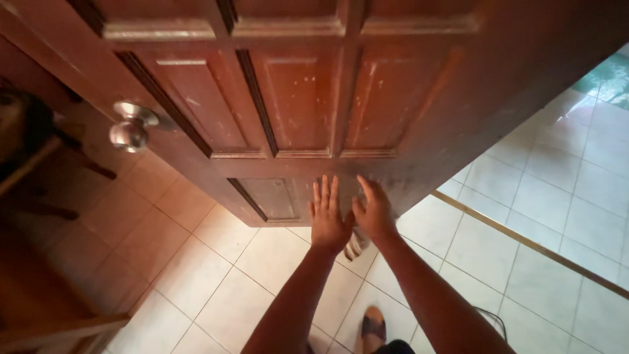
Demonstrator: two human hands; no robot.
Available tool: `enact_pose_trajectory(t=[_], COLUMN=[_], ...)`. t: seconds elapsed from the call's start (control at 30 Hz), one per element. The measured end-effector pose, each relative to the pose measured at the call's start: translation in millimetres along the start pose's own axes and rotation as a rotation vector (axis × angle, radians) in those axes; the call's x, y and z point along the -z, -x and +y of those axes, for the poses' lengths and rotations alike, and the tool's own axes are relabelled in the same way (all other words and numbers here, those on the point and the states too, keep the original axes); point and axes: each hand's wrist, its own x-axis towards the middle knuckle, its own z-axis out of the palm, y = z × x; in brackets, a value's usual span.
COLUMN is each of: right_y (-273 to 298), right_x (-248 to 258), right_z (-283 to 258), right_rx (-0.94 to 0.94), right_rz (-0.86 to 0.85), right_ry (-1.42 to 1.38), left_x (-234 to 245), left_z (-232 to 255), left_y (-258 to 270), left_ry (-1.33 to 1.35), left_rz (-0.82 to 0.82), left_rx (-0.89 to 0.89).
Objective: The person wipes a wooden door with a white cloth, moving from the edge to the panels and around the handle. The person uses both hands to rub the surface, focusing on different sections of the door throughout the clip.
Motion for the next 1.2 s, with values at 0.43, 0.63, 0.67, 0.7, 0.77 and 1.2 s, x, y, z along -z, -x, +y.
enact_pose_trajectory(t=[0.43,0.63,0.67,0.7,0.77,1.2], right_y=[91.2,127.8,132.8,137.3,148.3,233.2], right_x=[-166.6,-228.6,-238.6,-249.0,-267.6,-363.2], right_z=[192.1,276.3,285.8,294.2,309.3,424.4], right_rx=[-0.297,-0.353,-0.368,-0.379,-0.54,-0.541], right_rz=[-0.133,-0.345,-0.442,-0.537,-0.634,-0.97], right_ry=[-0.008,0.158,0.224,0.29,0.282,0.567], left_x=[-141.7,-201.4,-210.9,-220.2,-237.3,-304.3], left_z=[-125.4,-176.8,-185.0,-193.5,-211.8,-304.5], left_y=[15.0,16.8,17.6,17.8,20.8,40.6], left_ry=[-0.052,-0.102,-0.102,-0.103,-0.137,-0.109], left_rz=[-0.051,-0.179,-0.191,-0.2,-0.233,-0.091], left_rx=[0.091,0.15,0.158,0.166,0.176,0.082])
